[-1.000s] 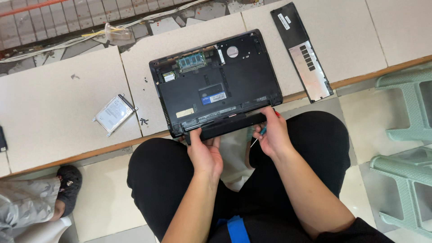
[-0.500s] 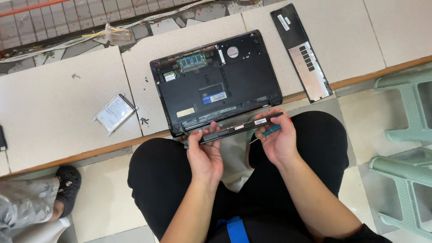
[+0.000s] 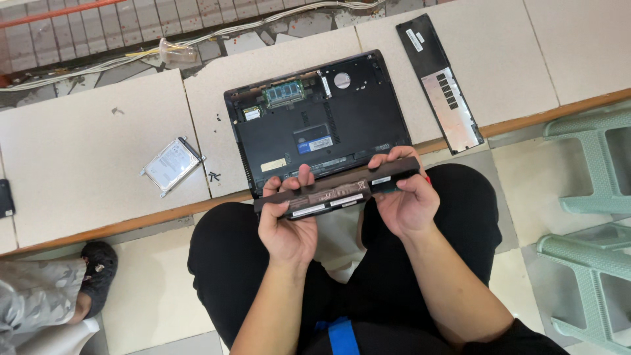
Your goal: The person removes a hard drive and a battery from a laptop. They then use a screwdriver to remove several screws from the bottom case of the laptop.
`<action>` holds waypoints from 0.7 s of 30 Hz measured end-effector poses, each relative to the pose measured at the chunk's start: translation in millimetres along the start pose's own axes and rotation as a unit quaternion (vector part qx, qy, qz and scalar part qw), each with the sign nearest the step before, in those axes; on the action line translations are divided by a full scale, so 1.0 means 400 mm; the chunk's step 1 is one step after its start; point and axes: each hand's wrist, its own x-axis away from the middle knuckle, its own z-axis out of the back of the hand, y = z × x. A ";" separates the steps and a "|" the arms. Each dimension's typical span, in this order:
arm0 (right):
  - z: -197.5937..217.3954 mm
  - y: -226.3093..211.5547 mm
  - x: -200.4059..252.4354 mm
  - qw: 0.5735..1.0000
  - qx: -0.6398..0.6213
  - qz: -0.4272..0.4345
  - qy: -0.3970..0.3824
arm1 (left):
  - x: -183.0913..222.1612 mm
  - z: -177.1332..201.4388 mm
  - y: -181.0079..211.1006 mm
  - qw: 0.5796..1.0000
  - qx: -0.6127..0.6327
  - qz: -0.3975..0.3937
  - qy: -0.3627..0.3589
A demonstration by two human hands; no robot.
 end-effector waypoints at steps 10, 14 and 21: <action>-0.015 0.019 -0.002 0.997 -0.053 0.032 -0.047 | -0.010 0.013 0.014 1.000 0.014 -0.001 -0.023; -0.037 0.021 -0.003 0.996 -0.060 0.034 -0.050 | -0.019 0.017 0.024 0.999 0.019 -0.003 -0.027; -0.062 0.044 -0.002 0.999 0.030 0.005 -0.022 | -0.034 0.031 0.060 0.998 -0.032 -0.043 -0.036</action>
